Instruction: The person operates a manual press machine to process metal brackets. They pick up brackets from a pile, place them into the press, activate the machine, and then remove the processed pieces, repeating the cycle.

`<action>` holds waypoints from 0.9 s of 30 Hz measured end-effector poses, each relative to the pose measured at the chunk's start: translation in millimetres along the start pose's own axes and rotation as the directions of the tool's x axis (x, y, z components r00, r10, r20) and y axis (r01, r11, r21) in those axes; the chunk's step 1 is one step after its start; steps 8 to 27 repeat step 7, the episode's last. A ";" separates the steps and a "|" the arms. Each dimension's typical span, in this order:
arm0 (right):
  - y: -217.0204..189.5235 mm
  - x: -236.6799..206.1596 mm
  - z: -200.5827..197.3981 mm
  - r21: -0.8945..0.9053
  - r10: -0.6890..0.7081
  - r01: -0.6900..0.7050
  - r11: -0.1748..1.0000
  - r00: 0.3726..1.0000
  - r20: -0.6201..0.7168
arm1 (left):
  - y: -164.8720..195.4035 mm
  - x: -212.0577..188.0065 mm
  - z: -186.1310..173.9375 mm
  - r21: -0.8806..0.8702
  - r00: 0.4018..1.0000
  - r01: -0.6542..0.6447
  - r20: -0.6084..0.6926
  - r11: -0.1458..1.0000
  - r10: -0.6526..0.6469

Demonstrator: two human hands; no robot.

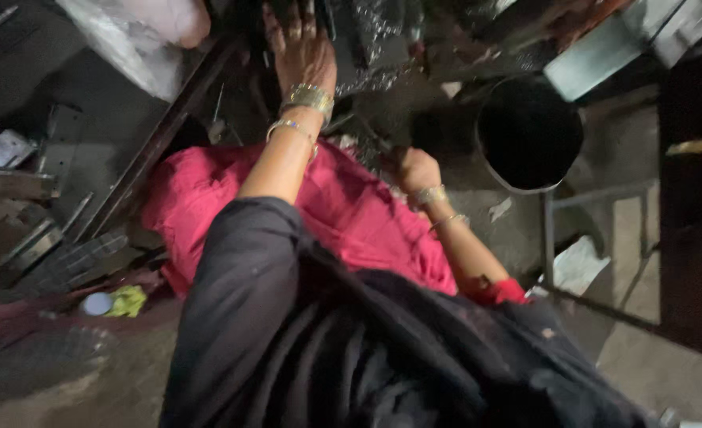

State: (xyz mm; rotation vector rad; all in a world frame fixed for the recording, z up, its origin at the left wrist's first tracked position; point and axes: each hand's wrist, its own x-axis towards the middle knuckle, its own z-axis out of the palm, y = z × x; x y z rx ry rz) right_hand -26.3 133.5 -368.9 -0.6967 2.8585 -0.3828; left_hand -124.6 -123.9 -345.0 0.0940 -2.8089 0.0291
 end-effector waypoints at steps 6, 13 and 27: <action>-11.3 39.7 -20.0 -0.161 0.272 -0.240 0.957 0.936 0.223 | -10.8 23.9 -7.2 -0.051 0.998 -0.059 -0.015 0.997 0.059; -8.5 44.8 -25.7 -0.209 0.238 -0.196 0.958 0.951 0.199 | -15.2 27.0 -3.4 -0.137 0.997 0.035 0.074 0.990 -0.025; -8.5 44.8 -25.7 -0.209 0.238 -0.196 0.958 0.951 0.199 | -15.2 27.0 -3.4 -0.137 0.997 0.035 0.074 0.990 -0.025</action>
